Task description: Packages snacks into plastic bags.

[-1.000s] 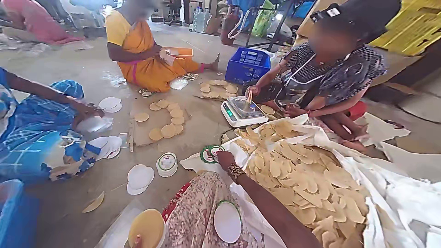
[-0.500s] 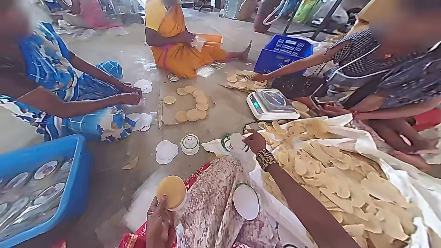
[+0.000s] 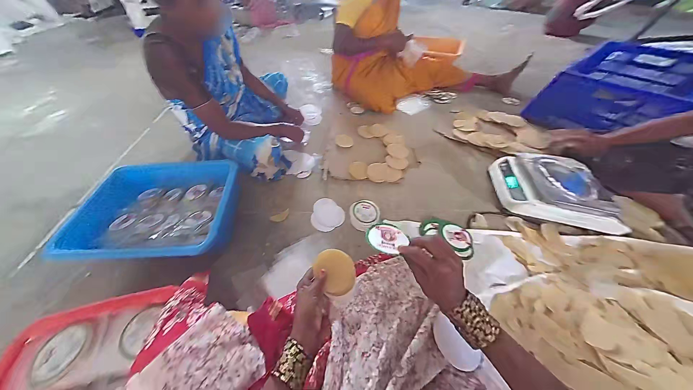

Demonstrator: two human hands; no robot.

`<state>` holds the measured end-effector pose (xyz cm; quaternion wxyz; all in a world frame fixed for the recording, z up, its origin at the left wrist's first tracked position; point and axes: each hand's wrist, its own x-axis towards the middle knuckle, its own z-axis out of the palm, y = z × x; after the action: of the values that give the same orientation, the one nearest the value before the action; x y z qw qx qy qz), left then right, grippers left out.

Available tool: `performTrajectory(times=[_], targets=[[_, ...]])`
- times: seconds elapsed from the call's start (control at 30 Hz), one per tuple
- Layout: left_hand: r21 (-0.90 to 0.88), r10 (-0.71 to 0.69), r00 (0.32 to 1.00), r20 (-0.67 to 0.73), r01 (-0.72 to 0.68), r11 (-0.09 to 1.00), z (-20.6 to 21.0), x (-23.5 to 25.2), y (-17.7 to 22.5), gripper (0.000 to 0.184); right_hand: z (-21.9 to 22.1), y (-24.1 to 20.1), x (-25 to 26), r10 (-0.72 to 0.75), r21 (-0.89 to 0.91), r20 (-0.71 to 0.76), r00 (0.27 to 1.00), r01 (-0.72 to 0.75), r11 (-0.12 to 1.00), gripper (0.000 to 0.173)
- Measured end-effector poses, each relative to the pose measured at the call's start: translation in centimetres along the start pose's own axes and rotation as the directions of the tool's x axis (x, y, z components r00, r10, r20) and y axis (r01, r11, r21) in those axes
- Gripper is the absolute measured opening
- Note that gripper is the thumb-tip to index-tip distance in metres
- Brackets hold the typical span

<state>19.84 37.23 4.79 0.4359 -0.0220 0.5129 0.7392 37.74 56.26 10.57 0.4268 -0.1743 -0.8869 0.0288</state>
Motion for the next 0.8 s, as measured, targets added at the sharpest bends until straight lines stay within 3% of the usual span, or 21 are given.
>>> performTrajectory(times=[0.13, 0.23, 0.3, 0.37, 0.43, 0.47, 0.53, 0.57, 0.67, 0.8], targets=[[-0.055, 0.001, 1.000, 0.026, 0.001, 0.998, -0.2, 0.1, 0.2, 0.026, 4.3, -4.3, -1.2, -0.197, 0.128, 0.080, 0.977, 0.186, 0.974, 0.021], [-0.093, -0.013, 1.000, 0.027, 0.015, 0.996, -0.3, 0.1, 0.3, 0.029, 6.2, -5.8, -2.2, -0.247, 0.224, 0.208, 0.947, 0.200, 0.954, 0.022], [-0.128, -0.016, 0.999, 0.032, 0.020, 0.992, -0.1, 0.1, 0.5, 0.028, 6.0, -6.3, -2.2, -0.153, 0.299, 0.276, 0.949, 0.067, 0.952, 0.036], [-0.158, -0.023, 0.999, 0.044, 0.030, 0.987, 0.0, 0.0, 0.5, 0.027, 5.6, -6.9, -1.7, 0.058, 0.363, 0.329, 0.942, -0.183, 0.914, 0.062], [-0.156, -0.037, 0.998, 0.049, 0.044, 0.987, 0.3, 0.0, 0.5, 0.028, 6.0, -7.6, -1.4, 0.355, 0.378, 0.435, 0.828, -0.525, 0.763, 0.082], [-0.158, -0.045, 0.998, 0.048, 0.053, 0.986, 0.4, 0.0, 0.5, 0.029, 6.4, -8.0, -1.2, 0.477, 0.359, 0.522, 0.707, -0.690, 0.628, 0.085], [-0.163, -0.060, 0.996, 0.060, 0.069, 0.984, 0.7, -0.1, 0.1, 0.032, 7.1, -8.4, -0.8, 0.532, 0.336, 0.701, 0.476, -0.878, 0.342, 0.071], [-0.161, -0.063, 0.996, 0.064, 0.073, 0.984, 0.9, -0.2, 0.2, 0.032, 7.4, -8.6, -0.7, 0.514, 0.344, 0.752, 0.412, -0.911, 0.227, 0.057], [-0.111, -0.025, 1.000, 0.016, 0.027, 0.993, 0.6, -0.1, 0.5, 0.036, 8.1, -9.2, -0.6, 0.491, 0.393, 0.796, 0.353, -0.919, 0.024, 0.022], [-0.095, 0.064, 0.998, 0.009, -0.063, 0.994, -0.1, 0.7, 1.1, 0.041, 7.7, -8.7, 0.3, 0.525, 0.394, 0.794, 0.307, -0.917, -0.061, 0.015]])
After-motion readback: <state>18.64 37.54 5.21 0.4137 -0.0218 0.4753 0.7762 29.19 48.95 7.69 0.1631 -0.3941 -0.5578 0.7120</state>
